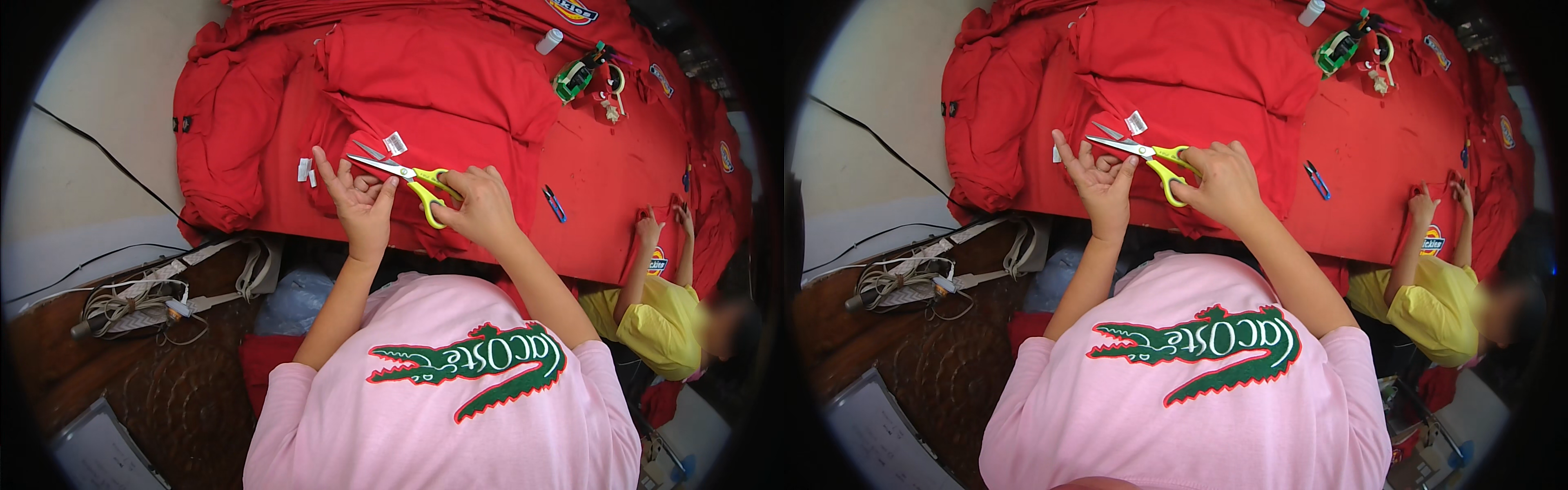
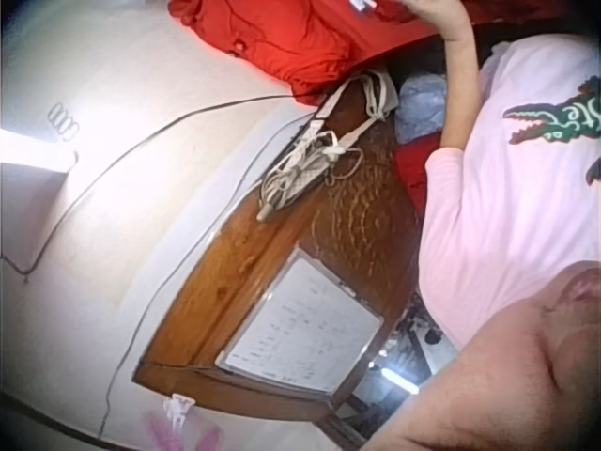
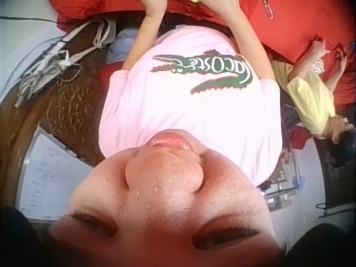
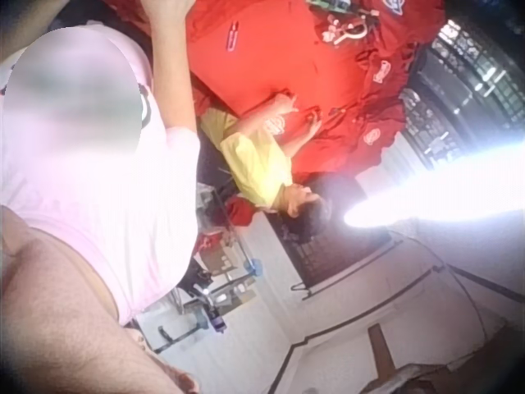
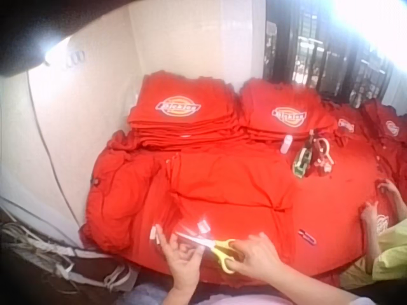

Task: The person trims threads from garment tags using scissors and folds red shirts on a work table.

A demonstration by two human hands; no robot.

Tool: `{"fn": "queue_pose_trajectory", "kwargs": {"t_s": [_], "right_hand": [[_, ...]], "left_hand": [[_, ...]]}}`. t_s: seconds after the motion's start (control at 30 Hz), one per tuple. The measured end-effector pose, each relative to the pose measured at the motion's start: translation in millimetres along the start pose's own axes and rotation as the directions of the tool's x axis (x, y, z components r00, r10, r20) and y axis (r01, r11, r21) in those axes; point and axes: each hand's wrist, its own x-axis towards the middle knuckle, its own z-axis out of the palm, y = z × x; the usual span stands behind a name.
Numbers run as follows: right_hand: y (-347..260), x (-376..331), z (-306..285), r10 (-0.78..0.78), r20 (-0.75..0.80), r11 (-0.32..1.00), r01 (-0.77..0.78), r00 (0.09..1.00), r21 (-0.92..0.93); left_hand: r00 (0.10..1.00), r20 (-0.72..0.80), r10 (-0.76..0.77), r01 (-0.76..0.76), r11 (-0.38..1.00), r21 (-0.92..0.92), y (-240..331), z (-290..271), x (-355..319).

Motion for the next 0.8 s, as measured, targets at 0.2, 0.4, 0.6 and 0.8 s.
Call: {"fn": "queue_pose_trajectory", "kwargs": {"t_s": [0.2, 0.4, 0.6, 0.8], "right_hand": [[3.0, -4.9, 6.5, 0.012, 0.002, 1.0, -0.012, 1.0, 0.017], [1.8, -0.9, 5.3, -0.002, -0.037, 1.0, 0.003, 0.999, 0.013], [7.9, 0.3, 8.7, -0.004, 0.01, 1.0, 0.004, 1.0, 0.011], [2.3, 4.1, 10.2, -0.035, -0.01, 0.999, 0.035, 0.999, 0.02]], "left_hand": [[1.0, -0.006, -0.002, 0.002, 1.0, 0.006, -0.8, -1.8, 0.9], [0.999, 0.035, -0.013, 0.013, 1.0, -0.011, -0.8, -4.1, 2.5], [0.999, 0.036, -0.018, 0.019, 1.0, -0.023, 1.3, -3.1, 2.5], [0.998, 0.048, -0.033, 0.034, 0.999, -0.028, 1.5, -6.7, -0.7]]}}
